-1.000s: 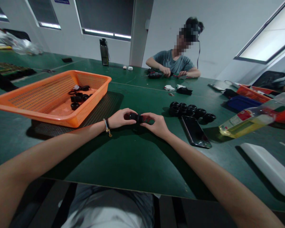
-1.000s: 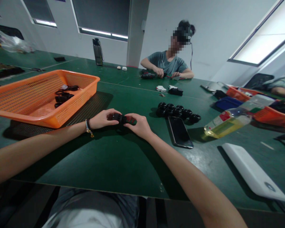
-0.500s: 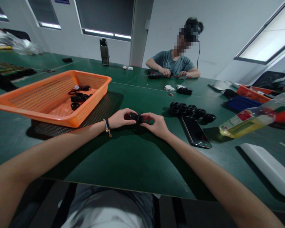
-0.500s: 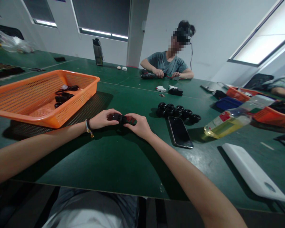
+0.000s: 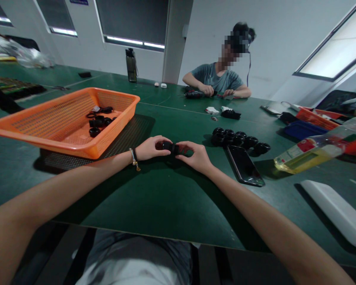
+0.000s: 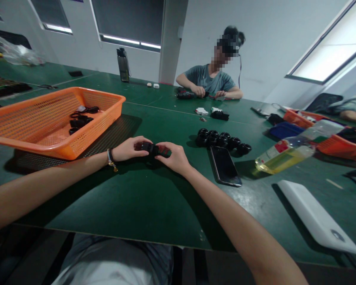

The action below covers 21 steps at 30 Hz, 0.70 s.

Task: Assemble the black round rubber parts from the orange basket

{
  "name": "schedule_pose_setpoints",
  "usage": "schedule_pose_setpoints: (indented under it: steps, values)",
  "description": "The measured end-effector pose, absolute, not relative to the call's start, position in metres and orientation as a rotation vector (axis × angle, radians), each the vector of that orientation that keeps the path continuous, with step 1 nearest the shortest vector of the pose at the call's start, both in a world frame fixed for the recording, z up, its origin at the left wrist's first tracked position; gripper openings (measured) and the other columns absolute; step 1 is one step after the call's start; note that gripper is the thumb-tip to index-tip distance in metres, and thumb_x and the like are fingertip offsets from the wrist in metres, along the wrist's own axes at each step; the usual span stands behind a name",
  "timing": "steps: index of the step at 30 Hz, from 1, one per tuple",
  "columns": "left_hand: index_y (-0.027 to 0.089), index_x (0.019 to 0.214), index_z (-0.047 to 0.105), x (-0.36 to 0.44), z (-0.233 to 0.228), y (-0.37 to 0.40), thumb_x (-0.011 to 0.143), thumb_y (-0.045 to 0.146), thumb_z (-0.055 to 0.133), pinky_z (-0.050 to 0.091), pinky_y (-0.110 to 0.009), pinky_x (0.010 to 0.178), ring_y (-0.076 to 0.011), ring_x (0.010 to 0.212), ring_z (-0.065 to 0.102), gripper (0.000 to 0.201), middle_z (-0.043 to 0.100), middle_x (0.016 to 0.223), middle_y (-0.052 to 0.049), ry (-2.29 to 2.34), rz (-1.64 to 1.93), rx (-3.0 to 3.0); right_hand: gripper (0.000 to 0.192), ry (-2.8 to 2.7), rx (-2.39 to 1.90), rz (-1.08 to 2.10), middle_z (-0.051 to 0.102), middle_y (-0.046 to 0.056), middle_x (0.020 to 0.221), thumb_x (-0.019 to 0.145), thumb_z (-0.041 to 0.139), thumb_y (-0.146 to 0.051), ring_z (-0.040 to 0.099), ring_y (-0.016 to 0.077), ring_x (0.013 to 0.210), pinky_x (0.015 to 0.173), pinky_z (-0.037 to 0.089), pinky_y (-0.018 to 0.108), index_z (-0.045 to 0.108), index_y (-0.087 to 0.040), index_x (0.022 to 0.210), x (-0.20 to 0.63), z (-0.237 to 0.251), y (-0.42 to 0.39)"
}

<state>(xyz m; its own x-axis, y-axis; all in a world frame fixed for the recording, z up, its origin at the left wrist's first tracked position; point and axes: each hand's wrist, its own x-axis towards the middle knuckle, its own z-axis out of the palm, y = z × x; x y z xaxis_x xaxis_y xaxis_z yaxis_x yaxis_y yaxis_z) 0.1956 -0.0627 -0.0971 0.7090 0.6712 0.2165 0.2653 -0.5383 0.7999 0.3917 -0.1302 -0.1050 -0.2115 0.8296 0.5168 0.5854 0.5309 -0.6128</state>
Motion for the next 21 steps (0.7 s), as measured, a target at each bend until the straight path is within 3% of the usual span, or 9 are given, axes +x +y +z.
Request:
schedule_pose_setpoints:
  steps: [21]
  values:
    - [0.012, 0.101, 0.059, 0.1947, -0.0965, -0.0622, 0.068, 0.034, 0.064, 0.046, -0.027, 0.071, -0.0143, 0.080, 0.056, 0.039, 0.059, 0.097, -0.007, 0.725, 0.641, 2.151, 0.027, -1.911, -1.147, 0.383, 0.069, 0.001, 0.079, 0.066, 0.067, -0.021, 0.063, 0.0151, 0.069, 0.067, 0.052, 0.030, 0.064, -0.019, 0.093, 0.3917, -0.1056, -0.1295]
